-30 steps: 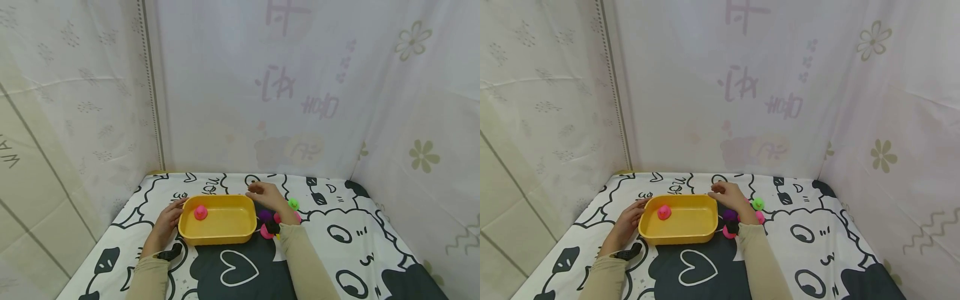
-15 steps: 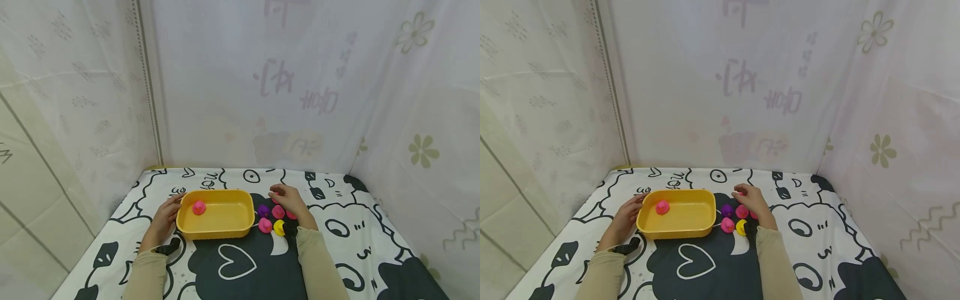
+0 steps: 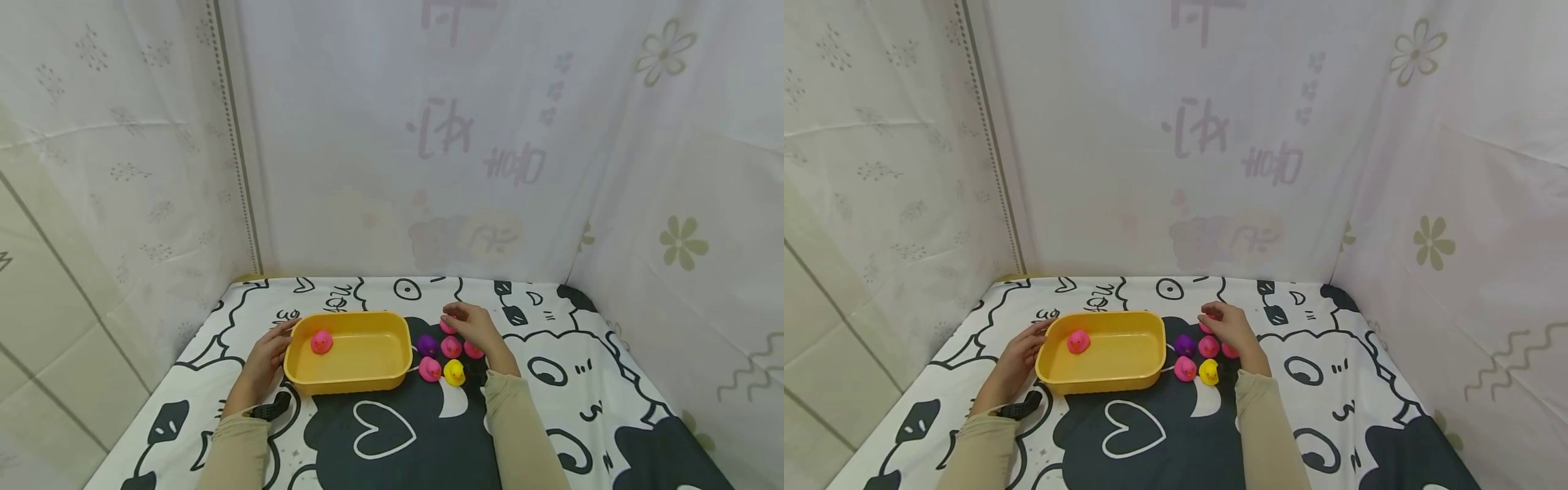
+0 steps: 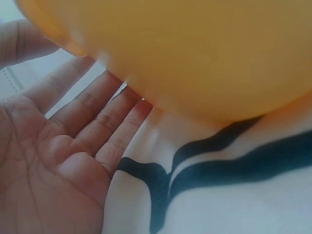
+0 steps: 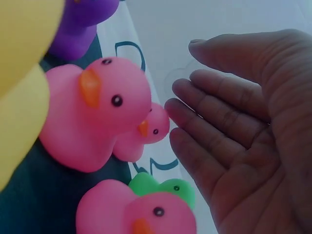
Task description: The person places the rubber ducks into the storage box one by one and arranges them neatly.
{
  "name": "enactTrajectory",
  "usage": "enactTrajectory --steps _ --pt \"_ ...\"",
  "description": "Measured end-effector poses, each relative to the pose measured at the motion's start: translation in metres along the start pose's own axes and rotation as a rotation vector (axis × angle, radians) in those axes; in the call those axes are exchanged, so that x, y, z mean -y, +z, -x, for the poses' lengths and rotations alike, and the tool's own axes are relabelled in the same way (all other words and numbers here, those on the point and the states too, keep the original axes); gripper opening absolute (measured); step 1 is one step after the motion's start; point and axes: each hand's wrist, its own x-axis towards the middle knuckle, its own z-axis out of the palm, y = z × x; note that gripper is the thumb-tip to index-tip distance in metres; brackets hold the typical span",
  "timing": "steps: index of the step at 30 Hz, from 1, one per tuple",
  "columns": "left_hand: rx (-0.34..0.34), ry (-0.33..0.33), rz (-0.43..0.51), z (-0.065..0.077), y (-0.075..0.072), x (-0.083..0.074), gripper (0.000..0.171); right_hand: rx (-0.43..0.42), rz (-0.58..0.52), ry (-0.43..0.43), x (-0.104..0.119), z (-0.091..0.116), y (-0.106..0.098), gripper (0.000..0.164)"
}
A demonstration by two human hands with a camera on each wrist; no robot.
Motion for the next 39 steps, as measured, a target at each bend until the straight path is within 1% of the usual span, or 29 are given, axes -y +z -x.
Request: enactTrajectory --steps 4,7,11,13,15,21,26,34,39 --pt "-0.001 -0.003 -0.005 0.000 0.000 0.000 0.054 0.002 0.021 0.001 -0.004 0.000 0.000 0.043" --pt "-0.002 -0.012 -0.007 0.001 0.000 -0.001 0.055 0.026 0.032 0.012 -0.006 0.000 0.000 0.045" --pt "-0.003 -0.006 -0.014 0.001 -0.001 -0.001 0.054 0.053 0.032 0.027 -0.007 0.001 0.000 0.046" --pt "-0.003 -0.004 -0.007 0.000 -0.002 -0.001 0.054 0.047 0.032 0.016 -0.007 0.000 0.001 0.044" --pt "-0.007 -0.005 0.003 0.000 -0.002 -0.001 0.054 0.034 0.057 0.001 -0.009 0.000 0.001 0.042" --pt "-0.002 -0.019 0.014 0.002 0.000 -0.001 0.055 0.029 0.107 0.006 -0.013 0.002 0.003 0.039" --pt "-0.008 -0.007 0.004 0.001 -0.001 -0.003 0.055 0.018 0.104 -0.017 -0.013 -0.001 0.002 0.038" --pt "-0.015 -0.034 0.010 0.002 0.000 -0.001 0.054 0.031 0.093 0.003 -0.013 0.002 0.004 0.038" --pt "-0.020 -0.022 0.005 0.002 0.000 -0.002 0.055 0.019 0.101 -0.014 -0.015 0.000 0.005 0.037"
